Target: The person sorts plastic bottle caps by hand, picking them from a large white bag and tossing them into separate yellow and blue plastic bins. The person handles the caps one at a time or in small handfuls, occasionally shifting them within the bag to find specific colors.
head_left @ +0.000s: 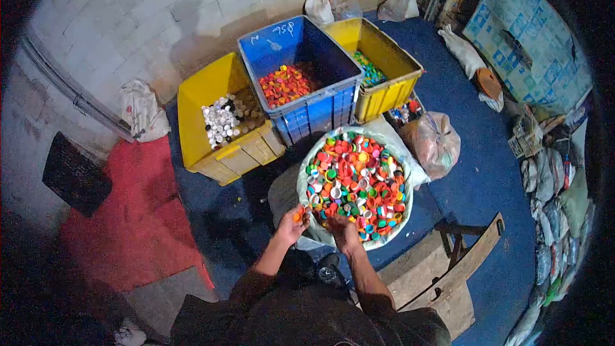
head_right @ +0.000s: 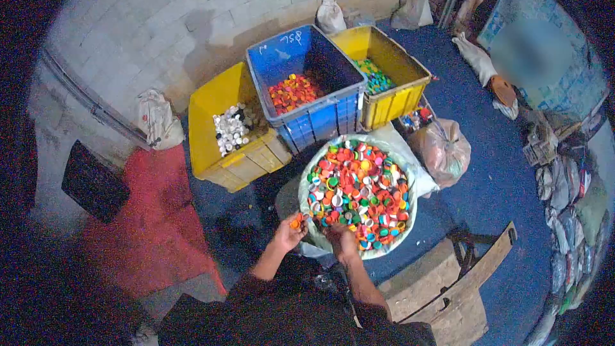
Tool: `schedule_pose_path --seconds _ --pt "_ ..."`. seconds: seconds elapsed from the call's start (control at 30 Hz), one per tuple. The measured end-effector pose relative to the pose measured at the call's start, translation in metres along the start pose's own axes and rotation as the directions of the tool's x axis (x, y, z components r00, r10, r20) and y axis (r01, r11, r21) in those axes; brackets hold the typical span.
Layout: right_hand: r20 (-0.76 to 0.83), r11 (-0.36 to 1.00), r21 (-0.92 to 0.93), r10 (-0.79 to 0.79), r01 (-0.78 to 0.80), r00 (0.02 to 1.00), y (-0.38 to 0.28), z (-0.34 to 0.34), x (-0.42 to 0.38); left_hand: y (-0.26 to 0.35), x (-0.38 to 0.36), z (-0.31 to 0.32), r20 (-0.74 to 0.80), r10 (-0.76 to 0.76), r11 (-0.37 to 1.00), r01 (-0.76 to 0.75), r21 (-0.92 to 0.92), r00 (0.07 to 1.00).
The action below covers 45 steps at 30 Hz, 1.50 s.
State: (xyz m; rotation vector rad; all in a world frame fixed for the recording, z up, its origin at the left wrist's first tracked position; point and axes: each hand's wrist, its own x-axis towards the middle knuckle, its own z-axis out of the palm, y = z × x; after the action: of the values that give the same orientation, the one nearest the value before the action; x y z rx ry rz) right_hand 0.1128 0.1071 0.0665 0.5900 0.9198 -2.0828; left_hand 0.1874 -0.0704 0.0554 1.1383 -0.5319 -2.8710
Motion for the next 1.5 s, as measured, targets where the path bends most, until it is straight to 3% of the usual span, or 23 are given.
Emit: schedule_pose_path --seconds 0.1,0.23,0.3,0.37,0.43,0.5,0.53,0.57,0.6,0.63,0.67,0.77,0.83,0.9,0.93,1.03,1.1,1.13,1.17,1.27,1.37,1.4,1.5 --pt "0.055 0.994 0.109 0.010 -0.016 0.998 0.011 0.029 0.009 0.026 0.024 -0.013 0.008 0.028 0.998 -0.028 -0.052 1.000" --pt "-0.008 0.980 0.199 -0.017 0.018 1.000 0.025 0.075 0.057 0.085 0.064 -0.012 -0.015 -0.014 0.991 0.011 -0.135 1.000" --pt "-0.015 0.997 0.056 -0.049 0.049 0.999 0.032 0.080 0.109 0.126 0.084 0.006 0.064 -0.005 0.987 0.015 -0.158 0.998" --pt "-0.043 0.972 0.184 -0.141 0.147 0.989 0.004 0.143 0.137 0.182 0.106 0.047 0.157 0.036 0.982 -0.006 -0.186 0.987" --pt "0.076 0.921 0.336 -0.234 0.196 0.969 -0.045 0.235 0.152 0.246 0.137 0.097 0.393 0.236 0.954 -0.134 -0.268 0.889" --pt "0.267 0.875 0.360 -0.429 0.324 0.863 -0.094 0.302 0.158 0.313 0.113 0.177 0.364 0.305 0.938 -0.212 -0.273 0.880" --pt "0.228 0.843 0.373 -0.488 0.387 0.842 -0.110 0.331 0.163 0.347 0.143 0.182 0.366 0.220 0.966 -0.150 -0.210 0.904" --pt "0.172 0.874 0.359 -0.405 0.326 0.898 -0.129 0.346 0.184 0.361 0.151 0.189 0.311 0.210 0.972 -0.162 -0.173 0.927" --pt "0.234 0.875 0.382 -0.403 0.298 0.885 -0.138 0.345 0.204 0.376 0.158 0.197 0.256 0.199 0.977 -0.169 -0.134 0.946" --pt "0.296 0.875 0.402 -0.402 0.268 0.866 -0.142 0.347 0.211 0.381 0.142 0.213 0.152 0.266 0.962 -0.251 -0.107 0.952" --pt "0.262 0.869 0.385 -0.426 0.311 0.866 -0.140 0.343 0.213 0.382 0.137 0.214 0.098 0.266 0.962 -0.258 -0.088 0.959" --pt "0.143 0.858 0.323 -0.461 0.399 0.875 -0.114 0.323 0.198 0.360 0.141 0.178 0.295 0.269 0.962 -0.273 -0.030 0.917" --pt "0.056 0.875 0.240 -0.444 0.420 0.894 -0.089 0.286 0.184 0.328 0.133 0.160 0.275 0.228 0.969 -0.245 0.031 0.934" --pt "-0.031 0.902 0.084 -0.422 0.423 0.906 -0.065 0.250 0.153 0.288 0.146 0.120 0.281 0.090 0.982 -0.132 0.137 0.956" --pt "-0.081 0.915 0.043 -0.396 0.400 0.915 -0.041 0.201 0.120 0.240 0.135 0.099 0.242 0.056 0.947 -0.128 0.293 0.969" --pt "-0.102 0.923 -0.151 -0.371 0.354 0.923 -0.011 0.136 0.068 0.179 0.119 0.076 0.185 0.039 0.762 -0.149 0.630 0.982" --pt "-0.293 0.938 -0.152 -0.344 0.312 0.892 0.010 0.090 0.039 0.144 0.112 0.064 0.193 0.089 0.550 -0.210 0.808 0.977" --pt "-0.383 0.924 -0.181 -0.381 0.336 0.842 0.022 0.068 0.030 0.127 0.118 0.054 0.288 0.108 0.492 -0.303 0.817 0.952" --pt "-0.373 0.908 -0.210 -0.417 0.362 0.829 0.033 0.043 0.021 0.111 0.122 0.041 0.377 0.117 0.427 -0.389 0.816 0.919" --pt "-0.455 0.868 -0.312 -0.494 0.387 0.741 0.053 -0.003 -0.008 0.083 0.123 0.035 0.645 0.192 -0.090 -0.642 0.762 0.739" --pt "-0.473 0.833 -0.427 -0.538 0.353 0.698 0.062 -0.028 -0.026 0.074 0.117 0.037 0.651 0.149 -0.376 -0.566 0.733 0.744" --pt "-0.470 0.836 -0.387 -0.542 0.390 0.696 0.060 -0.028 -0.032 0.071 0.113 0.040 0.596 0.153 -0.370 -0.514 0.774 0.788" --pt "-0.425 0.748 -0.490 -0.653 0.448 0.627 0.071 -0.047 -0.025 0.067 0.103 0.041 0.691 0.199 -0.568 -0.493 0.659 0.695"
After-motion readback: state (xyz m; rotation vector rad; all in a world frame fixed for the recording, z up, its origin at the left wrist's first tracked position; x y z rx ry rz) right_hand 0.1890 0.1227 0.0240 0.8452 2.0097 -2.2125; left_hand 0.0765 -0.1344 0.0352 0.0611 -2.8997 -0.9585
